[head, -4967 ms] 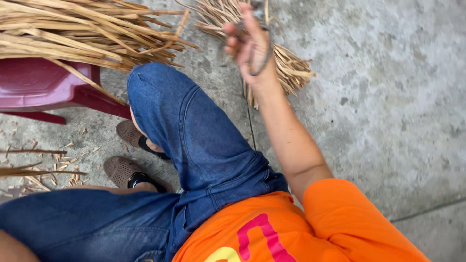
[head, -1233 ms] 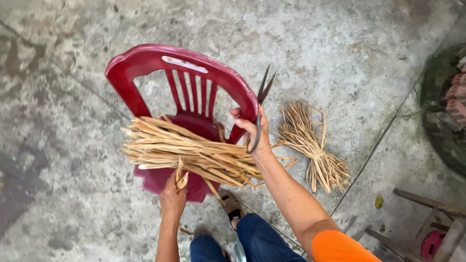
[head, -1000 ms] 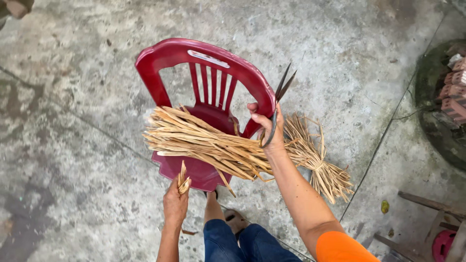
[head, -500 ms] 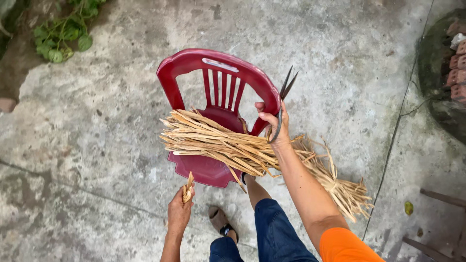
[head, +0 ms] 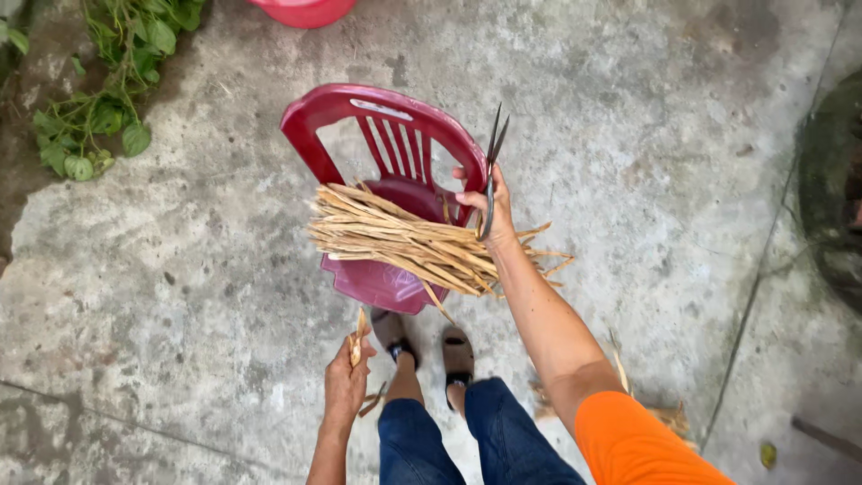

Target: The person sits cross-legged on a concrete floor and uses shears to trim and split dried plant stems. They repeatedly pick up stems, cut them into smaller pieces, and place the trimmed pieces onto a nearby red plastic chair. The person also moves a bundle of stems and repositions the chair during the task.

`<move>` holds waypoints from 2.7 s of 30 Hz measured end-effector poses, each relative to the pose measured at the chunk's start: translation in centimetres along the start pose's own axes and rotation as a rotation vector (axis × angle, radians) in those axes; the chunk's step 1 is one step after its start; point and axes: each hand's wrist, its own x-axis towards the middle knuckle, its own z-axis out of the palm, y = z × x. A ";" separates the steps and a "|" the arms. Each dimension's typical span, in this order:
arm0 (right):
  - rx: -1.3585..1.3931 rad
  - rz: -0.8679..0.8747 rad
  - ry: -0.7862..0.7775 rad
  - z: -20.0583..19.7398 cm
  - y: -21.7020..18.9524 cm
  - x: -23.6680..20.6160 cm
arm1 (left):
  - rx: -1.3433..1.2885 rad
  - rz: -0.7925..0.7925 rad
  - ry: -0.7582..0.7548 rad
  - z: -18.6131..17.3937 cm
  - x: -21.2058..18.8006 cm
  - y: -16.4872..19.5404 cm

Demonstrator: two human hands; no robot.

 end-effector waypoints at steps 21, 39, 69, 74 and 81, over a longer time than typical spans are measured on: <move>-0.289 0.183 0.250 0.5 -1.1 22.1 | 0.313 0.175 -0.012 -8.7 23.7 11.5; -0.396 0.101 0.405 4.0 -13.1 8.4 | -0.476 0.270 -0.226 -8.1 14.9 33.2; -0.771 -0.112 -0.466 22.3 -36.4 -7.9 | -0.544 0.628 0.151 -4.8 -8.0 43.7; -0.602 -0.195 -0.595 23.2 -35.8 -9.3 | -0.535 0.570 0.119 -6.5 -10.1 42.7; -0.634 -0.357 -0.652 27.4 -33.9 -10.3 | -0.545 0.614 0.164 -10.9 -10.6 40.5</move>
